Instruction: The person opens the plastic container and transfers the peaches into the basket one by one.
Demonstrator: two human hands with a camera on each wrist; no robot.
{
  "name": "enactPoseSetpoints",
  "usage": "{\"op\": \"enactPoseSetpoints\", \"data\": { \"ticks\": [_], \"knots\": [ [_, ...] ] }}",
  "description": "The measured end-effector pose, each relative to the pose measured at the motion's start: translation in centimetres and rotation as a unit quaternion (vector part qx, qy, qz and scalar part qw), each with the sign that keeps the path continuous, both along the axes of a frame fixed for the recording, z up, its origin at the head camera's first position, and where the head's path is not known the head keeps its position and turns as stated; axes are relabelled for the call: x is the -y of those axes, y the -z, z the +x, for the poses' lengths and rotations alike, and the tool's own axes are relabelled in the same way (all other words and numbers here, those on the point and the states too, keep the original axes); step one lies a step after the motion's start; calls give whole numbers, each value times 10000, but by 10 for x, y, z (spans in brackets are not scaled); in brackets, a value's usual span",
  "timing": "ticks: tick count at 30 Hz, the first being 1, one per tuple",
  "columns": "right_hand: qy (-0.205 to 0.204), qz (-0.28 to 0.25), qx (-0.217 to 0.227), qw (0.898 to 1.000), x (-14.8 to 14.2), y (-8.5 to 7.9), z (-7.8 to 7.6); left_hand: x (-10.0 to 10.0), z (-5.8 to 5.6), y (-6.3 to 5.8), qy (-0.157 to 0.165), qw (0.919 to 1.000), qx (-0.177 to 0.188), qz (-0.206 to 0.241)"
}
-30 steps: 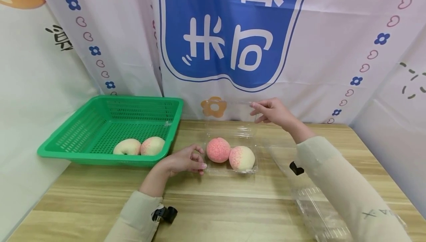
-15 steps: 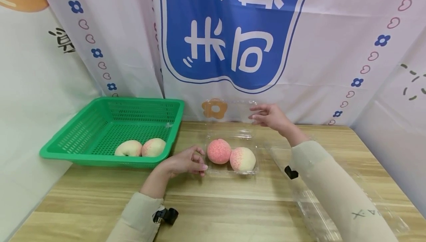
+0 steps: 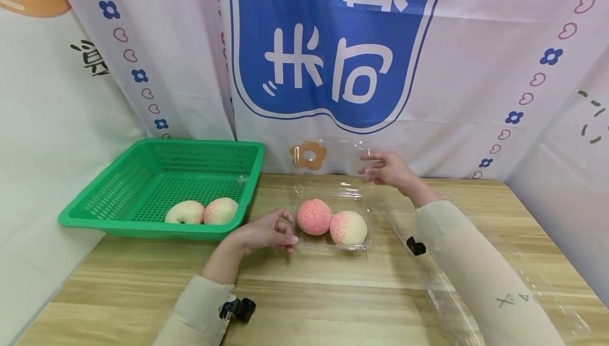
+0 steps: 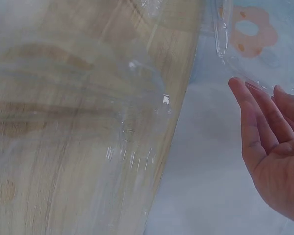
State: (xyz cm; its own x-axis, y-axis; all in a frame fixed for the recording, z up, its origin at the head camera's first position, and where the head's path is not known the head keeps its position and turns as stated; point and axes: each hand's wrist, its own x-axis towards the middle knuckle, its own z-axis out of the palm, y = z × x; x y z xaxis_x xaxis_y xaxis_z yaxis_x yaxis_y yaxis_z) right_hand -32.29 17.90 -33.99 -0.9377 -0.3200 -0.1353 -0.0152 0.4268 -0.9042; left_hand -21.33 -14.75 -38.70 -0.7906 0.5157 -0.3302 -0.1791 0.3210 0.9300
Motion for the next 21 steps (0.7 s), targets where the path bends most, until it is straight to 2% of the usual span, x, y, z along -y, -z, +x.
{"op": "enactPoseSetpoints", "data": {
  "ticks": [6,21],
  "knots": [
    [77,-193,52,9998,3,5,-4,0,1,0,23,10000,9,9],
    [-140,328,493,9981,5,5,-5,0,1,0,27,10000,-15,-25]
  ]
}}
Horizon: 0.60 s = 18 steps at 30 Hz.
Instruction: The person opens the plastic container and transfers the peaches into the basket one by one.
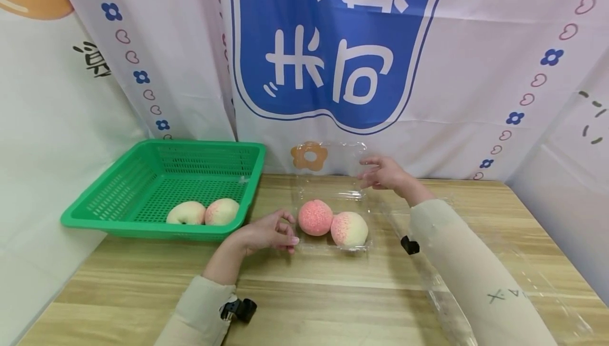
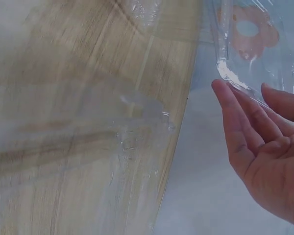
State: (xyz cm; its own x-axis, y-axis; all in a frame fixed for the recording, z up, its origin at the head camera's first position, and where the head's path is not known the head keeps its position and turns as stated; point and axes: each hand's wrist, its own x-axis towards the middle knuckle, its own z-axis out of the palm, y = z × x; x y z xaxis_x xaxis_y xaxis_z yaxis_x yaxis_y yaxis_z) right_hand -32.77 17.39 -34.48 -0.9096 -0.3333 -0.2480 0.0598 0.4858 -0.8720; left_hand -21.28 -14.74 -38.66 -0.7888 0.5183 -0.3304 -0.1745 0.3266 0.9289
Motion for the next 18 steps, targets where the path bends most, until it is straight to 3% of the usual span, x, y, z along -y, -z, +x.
{"op": "enactPoseSetpoints", "data": {
  "ticks": [10,18],
  "knots": [
    [-6,-295,414,9987,-4,-5,11,0,0,2,32,10000,-21,-31],
    [-4,-146,477,9988,-7,-19,15,1,0,2,44,10000,-8,17]
  ]
}}
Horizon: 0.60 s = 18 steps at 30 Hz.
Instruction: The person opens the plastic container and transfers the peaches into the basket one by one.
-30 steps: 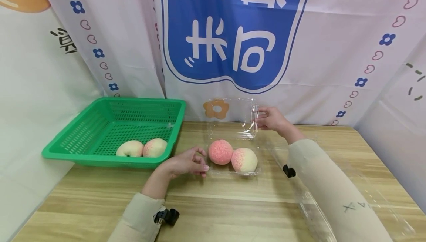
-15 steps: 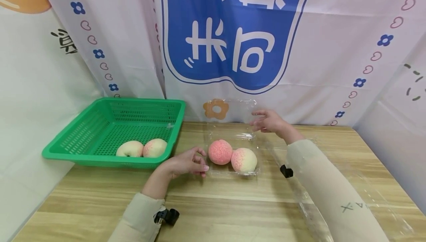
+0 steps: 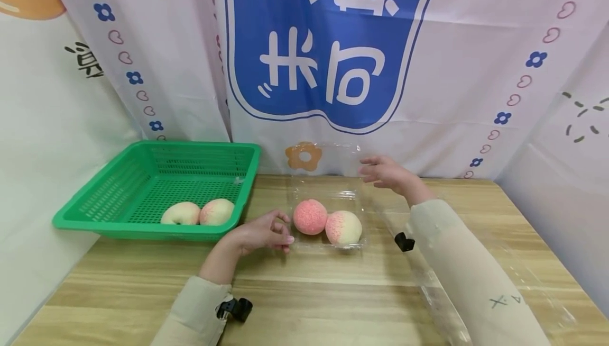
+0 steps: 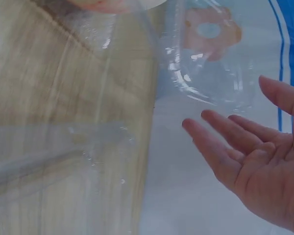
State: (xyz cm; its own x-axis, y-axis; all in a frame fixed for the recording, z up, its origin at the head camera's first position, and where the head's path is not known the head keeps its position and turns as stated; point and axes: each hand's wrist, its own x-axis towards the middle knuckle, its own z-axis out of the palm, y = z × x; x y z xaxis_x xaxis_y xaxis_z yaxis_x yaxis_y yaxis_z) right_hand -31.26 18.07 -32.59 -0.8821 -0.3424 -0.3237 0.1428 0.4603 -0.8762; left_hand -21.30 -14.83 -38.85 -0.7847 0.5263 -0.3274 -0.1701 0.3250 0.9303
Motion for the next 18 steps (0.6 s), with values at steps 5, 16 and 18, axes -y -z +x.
{"op": "enactPoseSetpoints", "data": {
  "ticks": [5,16,18],
  "knots": [
    [154,-27,-187,9997,2,-11,4,0,0,-1,-14,10000,1,-6],
    [672,-720,-948,9906,38,-31,31,0,0,1,-72,10000,27,-44],
    [760,-1071,-1069,9856,45,-32,38,1,0,0,-48,10000,-9,-60]
  ]
}}
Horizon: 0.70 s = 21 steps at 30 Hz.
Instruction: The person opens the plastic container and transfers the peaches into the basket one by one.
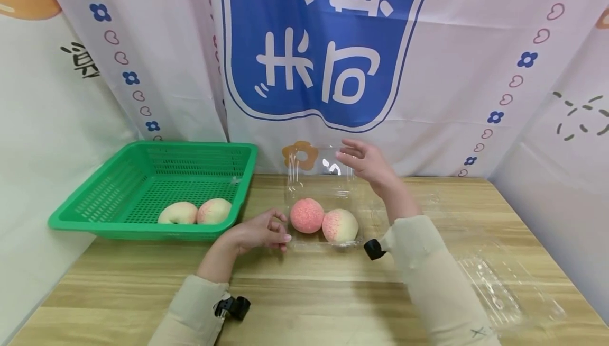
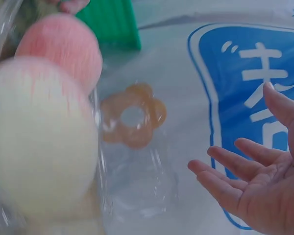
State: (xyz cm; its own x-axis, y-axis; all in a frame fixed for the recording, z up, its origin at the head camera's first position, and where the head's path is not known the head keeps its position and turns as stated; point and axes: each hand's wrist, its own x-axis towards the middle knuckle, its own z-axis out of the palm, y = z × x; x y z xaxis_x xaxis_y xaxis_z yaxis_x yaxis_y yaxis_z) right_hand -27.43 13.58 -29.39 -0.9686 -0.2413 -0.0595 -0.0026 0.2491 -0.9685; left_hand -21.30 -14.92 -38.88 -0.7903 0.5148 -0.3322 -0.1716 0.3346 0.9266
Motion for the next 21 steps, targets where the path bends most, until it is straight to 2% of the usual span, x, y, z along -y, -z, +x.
{"op": "enactPoseSetpoints", "data": {
  "ticks": [2,5,8,13,21],
  "knots": [
    [56,-266,-160,9995,4,1,8,0,0,1,27,10000,-14,5],
    [156,-384,-408,9983,8,5,21,0,-1,2,60,10000,-21,10],
    [254,-230,-612,9975,9,11,31,-1,-2,1,40,10000,0,34],
    [361,26,-675,9971,8,22,43,-1,-2,0,40,10000,-21,13],
    [466,237,-659,9965,-5,38,53,0,-2,0,73,9999,-80,13]
  ]
}}
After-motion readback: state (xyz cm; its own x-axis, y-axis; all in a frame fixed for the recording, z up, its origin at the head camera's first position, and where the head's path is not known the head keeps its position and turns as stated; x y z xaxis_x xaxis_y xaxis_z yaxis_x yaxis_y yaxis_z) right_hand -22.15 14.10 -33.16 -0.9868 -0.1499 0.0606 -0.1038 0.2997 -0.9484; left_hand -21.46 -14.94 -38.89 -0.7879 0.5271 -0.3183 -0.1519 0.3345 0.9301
